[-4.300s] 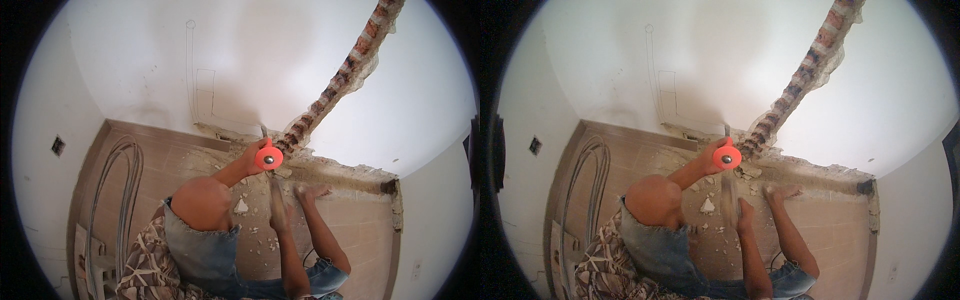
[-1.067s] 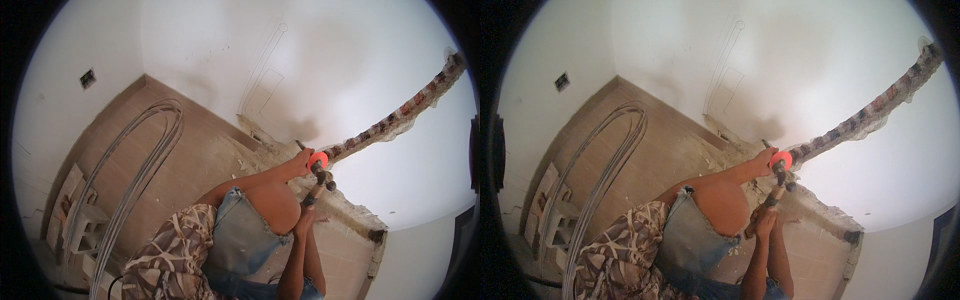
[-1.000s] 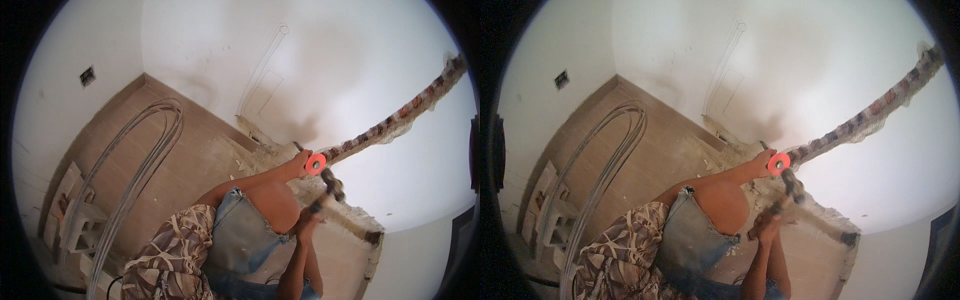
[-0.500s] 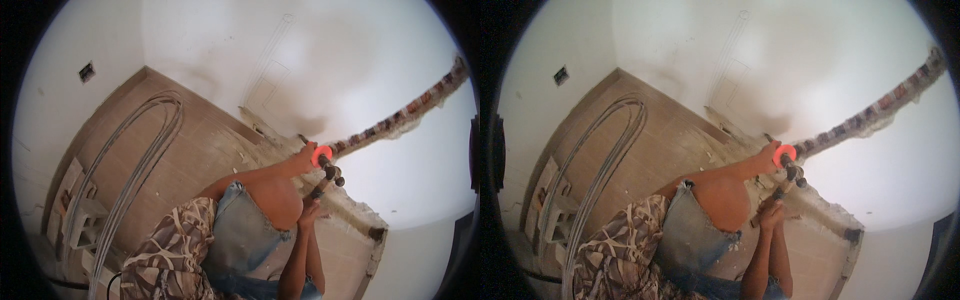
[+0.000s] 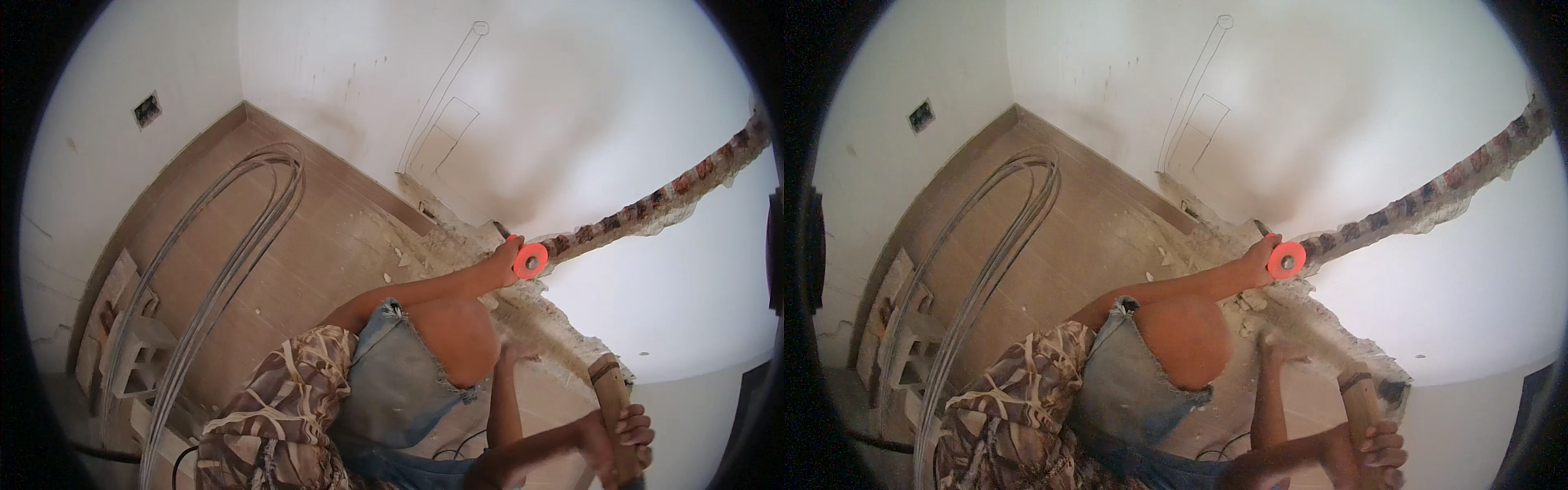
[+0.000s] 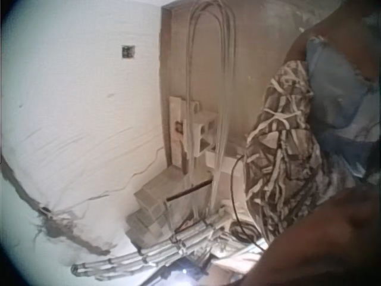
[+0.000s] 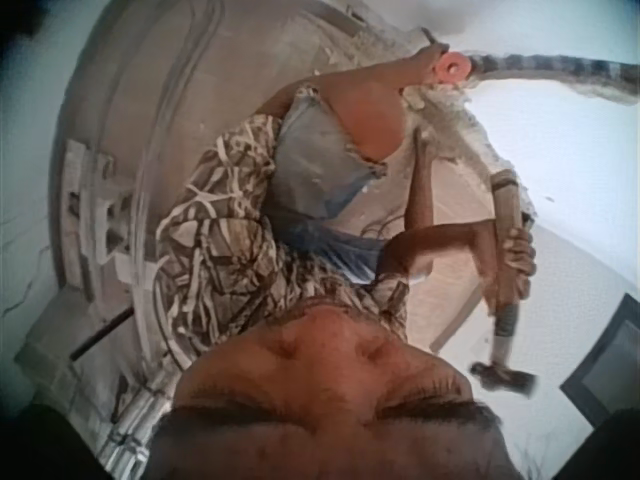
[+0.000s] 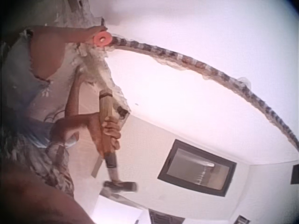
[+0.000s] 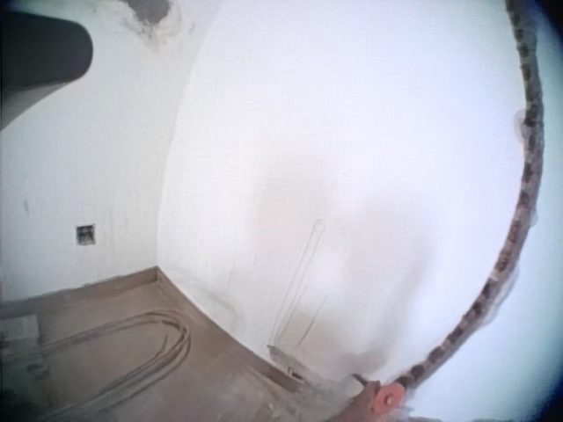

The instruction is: The person uses a hammer and a chisel to break away masonry and widen a vertical channel in a wall.

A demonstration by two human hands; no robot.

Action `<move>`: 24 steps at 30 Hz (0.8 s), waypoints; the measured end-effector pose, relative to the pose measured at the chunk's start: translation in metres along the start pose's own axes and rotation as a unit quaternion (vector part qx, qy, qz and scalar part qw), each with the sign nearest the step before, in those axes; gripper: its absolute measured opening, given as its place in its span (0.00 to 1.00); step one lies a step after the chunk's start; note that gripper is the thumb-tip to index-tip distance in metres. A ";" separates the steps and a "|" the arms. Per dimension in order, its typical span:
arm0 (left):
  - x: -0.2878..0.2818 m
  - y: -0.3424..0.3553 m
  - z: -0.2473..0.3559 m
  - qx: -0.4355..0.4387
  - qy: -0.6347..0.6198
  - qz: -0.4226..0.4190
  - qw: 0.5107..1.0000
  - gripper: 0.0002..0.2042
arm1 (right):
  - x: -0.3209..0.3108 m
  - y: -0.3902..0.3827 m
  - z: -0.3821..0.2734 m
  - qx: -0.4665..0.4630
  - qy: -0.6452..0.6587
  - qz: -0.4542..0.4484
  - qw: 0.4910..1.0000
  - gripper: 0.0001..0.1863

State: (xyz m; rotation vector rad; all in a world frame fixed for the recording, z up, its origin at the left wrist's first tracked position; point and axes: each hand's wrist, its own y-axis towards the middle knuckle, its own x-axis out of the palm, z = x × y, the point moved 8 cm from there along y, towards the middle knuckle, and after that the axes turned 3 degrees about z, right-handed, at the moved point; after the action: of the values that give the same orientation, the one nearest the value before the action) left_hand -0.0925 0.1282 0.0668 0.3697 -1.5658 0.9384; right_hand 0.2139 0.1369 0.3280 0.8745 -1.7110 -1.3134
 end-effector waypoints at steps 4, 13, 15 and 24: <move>0.022 -0.008 0.001 -0.003 0.012 -0.012 1.000 0.07 | -0.011 -0.148 0.109 0.370 -0.187 -0.152 0.897 0.30; 0.017 0.002 0.009 0.001 0.024 -0.038 0.999 0.07 | -0.003 -0.164 0.115 0.558 -0.062 0.017 0.827 0.35; 0.011 0.002 0.003 -0.006 0.000 -0.024 1.000 0.07 | -0.032 -0.112 0.094 0.441 -0.200 0.016 0.875 0.41; 0.024 -0.008 0.004 -0.020 -0.019 -0.049 0.998 0.05 | 0.029 -0.098 0.084 0.183 -0.125 -0.167 0.961 0.34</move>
State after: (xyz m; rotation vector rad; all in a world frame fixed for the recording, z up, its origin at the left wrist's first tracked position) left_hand -0.0952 0.1261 0.0922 0.4334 -1.5853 0.8274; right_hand 0.1317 0.1255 0.2253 1.3009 -2.1172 -1.3902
